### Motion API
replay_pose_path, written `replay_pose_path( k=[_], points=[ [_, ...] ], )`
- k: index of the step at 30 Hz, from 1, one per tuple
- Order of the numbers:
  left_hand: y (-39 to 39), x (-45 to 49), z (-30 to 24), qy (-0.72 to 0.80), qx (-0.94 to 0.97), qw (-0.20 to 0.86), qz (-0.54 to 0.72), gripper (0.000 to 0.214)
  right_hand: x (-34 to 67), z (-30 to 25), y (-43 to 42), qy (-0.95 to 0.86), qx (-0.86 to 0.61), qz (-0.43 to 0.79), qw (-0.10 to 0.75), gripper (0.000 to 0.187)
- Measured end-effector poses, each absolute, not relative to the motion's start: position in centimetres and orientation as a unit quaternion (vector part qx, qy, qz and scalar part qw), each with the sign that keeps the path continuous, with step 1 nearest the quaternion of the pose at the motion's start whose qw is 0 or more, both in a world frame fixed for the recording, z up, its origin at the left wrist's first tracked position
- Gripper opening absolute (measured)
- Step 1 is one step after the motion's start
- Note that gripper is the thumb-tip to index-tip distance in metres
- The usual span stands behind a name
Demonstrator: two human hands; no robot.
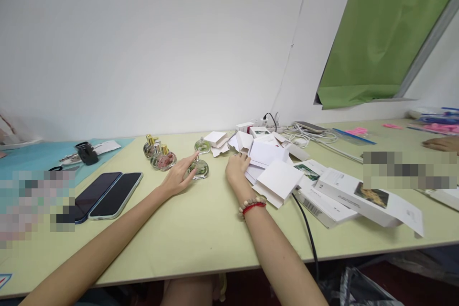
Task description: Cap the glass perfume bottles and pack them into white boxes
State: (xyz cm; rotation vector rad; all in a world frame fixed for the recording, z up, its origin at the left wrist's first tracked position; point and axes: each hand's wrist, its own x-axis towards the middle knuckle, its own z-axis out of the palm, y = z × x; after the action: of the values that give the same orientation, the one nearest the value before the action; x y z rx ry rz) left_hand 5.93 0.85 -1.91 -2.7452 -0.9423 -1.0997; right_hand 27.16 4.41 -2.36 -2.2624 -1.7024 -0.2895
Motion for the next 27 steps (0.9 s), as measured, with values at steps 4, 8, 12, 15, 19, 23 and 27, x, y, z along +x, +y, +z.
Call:
replay_pose_path(
  k=[4,8,12,15,19,23,27],
  points=[
    [1.1,5.9,-2.3,-0.303,-0.880,0.029,-0.364,0.051,26.7,-1.3,4.1,-0.617,-0.748,-0.101,0.224,0.028],
    [1.3,6.0,-2.7,-0.317,-0.864,0.008,-0.392,0.055,25.1,-0.1,3.9,-0.690,-0.536,0.069,0.482,0.042],
    [1.6,6.0,-2.8,-0.376,-0.831,-0.040,-0.409,0.044,23.2,0.1,3.7,-0.707,-0.400,0.238,0.533,0.037],
    [1.8,5.9,-2.8,-0.390,-0.828,-0.063,-0.398,0.032,22.8,-0.1,3.5,-0.721,-0.380,0.267,0.514,0.034],
    [1.9,5.9,-2.8,-0.373,-0.840,-0.079,-0.387,0.028,23.2,-0.3,3.5,-0.712,-0.385,0.294,0.508,0.035],
    [2.0,5.9,-2.8,-0.374,-0.843,-0.080,-0.379,0.029,23.2,-0.5,3.7,-0.702,-0.397,0.304,0.507,0.038],
    [2.0,6.0,-2.8,-0.379,-0.842,-0.079,-0.375,0.029,23.2,-0.3,3.9,-0.701,-0.395,0.313,0.505,0.045]
  ],
)
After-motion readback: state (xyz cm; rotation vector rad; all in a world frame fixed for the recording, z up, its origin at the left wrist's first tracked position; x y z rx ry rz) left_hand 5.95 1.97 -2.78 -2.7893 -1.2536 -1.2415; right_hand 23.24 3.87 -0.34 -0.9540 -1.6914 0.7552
